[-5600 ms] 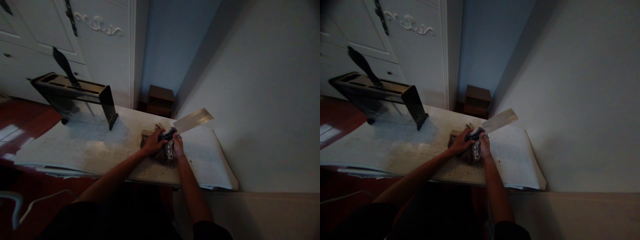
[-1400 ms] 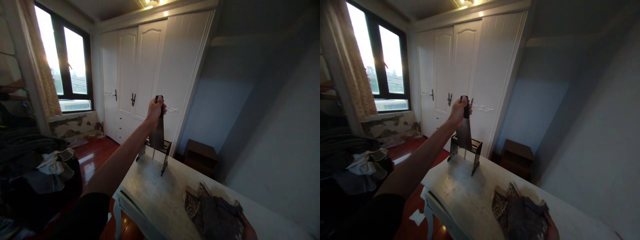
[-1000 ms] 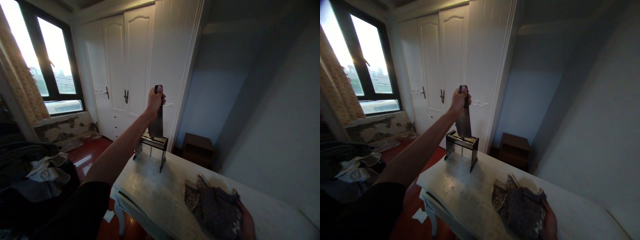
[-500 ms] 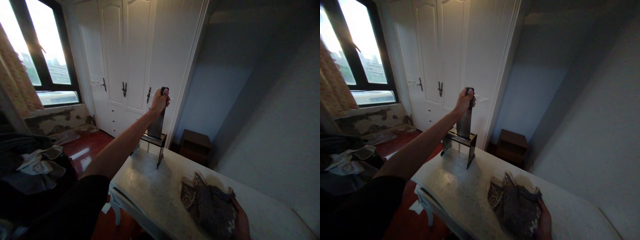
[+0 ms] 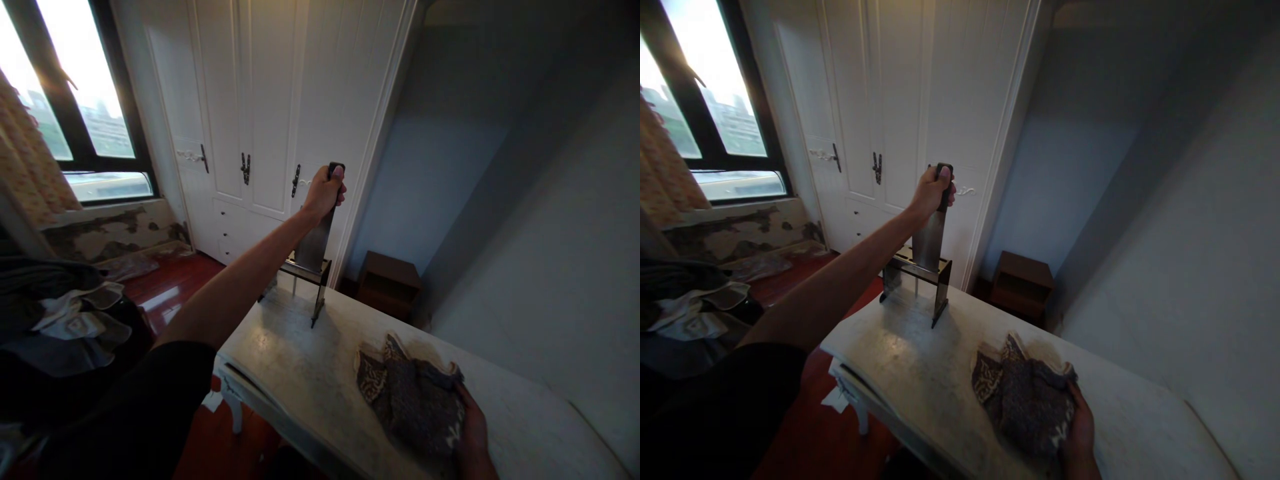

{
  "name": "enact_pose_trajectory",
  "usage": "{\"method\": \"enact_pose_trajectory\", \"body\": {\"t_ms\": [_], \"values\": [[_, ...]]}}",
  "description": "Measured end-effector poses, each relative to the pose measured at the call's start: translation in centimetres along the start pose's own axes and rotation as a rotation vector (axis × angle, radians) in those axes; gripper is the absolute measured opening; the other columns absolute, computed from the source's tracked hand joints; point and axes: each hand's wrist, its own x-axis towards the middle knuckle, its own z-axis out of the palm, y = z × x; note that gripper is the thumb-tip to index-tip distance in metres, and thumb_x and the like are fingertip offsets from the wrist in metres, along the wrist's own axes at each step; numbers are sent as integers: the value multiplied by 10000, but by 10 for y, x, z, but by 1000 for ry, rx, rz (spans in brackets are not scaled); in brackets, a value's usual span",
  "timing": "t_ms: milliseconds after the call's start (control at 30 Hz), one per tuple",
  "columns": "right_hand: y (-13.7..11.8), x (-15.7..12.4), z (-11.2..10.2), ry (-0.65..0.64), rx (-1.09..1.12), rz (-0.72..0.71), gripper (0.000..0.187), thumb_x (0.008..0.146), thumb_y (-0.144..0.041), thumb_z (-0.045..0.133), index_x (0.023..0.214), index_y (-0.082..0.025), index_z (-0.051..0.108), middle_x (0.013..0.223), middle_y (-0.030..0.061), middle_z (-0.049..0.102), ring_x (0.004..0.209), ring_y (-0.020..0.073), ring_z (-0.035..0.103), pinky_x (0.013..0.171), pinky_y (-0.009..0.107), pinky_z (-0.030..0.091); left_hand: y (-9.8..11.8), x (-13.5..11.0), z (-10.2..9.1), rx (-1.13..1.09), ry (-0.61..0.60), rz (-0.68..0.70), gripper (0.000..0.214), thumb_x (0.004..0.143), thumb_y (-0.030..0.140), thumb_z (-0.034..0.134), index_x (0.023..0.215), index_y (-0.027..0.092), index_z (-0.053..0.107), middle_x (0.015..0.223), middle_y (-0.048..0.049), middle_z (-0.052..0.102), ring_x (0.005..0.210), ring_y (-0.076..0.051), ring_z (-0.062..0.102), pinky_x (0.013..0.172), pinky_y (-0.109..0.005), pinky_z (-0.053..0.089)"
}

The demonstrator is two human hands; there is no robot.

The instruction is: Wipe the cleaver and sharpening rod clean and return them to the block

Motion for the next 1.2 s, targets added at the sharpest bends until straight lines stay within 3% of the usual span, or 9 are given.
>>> {"method": "enact_pose_trajectory", "body": {"t_ms": [233,500,700,967,1200], "values": [[-2,-6,2,19,-34,-134,262,521,-201,744,774,-178,684,651,-3,676,467,138,588,427,234,487,0,2,2,-2,6,-8,207,986,331,395,899,148,437,665,16,498,485,-39,461,501,-165,386],[-5,-26,13,-1,-36,-236,246,496,-155,788,724,-172,697,679,-26,692,565,117,615,508,196,505,-1,4,1,24,2,-13,212,998,312,357,876,151,417,660,20,486,473,-33,454,488,-158,377],[-7,-30,15,-37,24,-114,264,450,-141,795,696,-162,698,666,-12,693,506,125,579,446,216,478,-2,8,0,35,17,-43,220,998,320,356,866,154,415,657,17,490,464,-32,447,483,-158,375],[-2,-8,2,-103,26,-48,279,580,-220,745,850,-162,712,683,15,690,619,183,653,549,272,540,-9,6,-4,19,46,-54,208,1002,285,336,855,156,408,635,27,484,454,-35,447,464,-162,369],[-4,-18,8,19,-22,-62,268,628,-170,684,895,-156,693,625,-4,671,590,184,662,636,303,570,-29,-1,-7,-14,27,-69,215,997,298,360,845,156,412,622,30,485,446,-44,454,454,-178,374]]}}
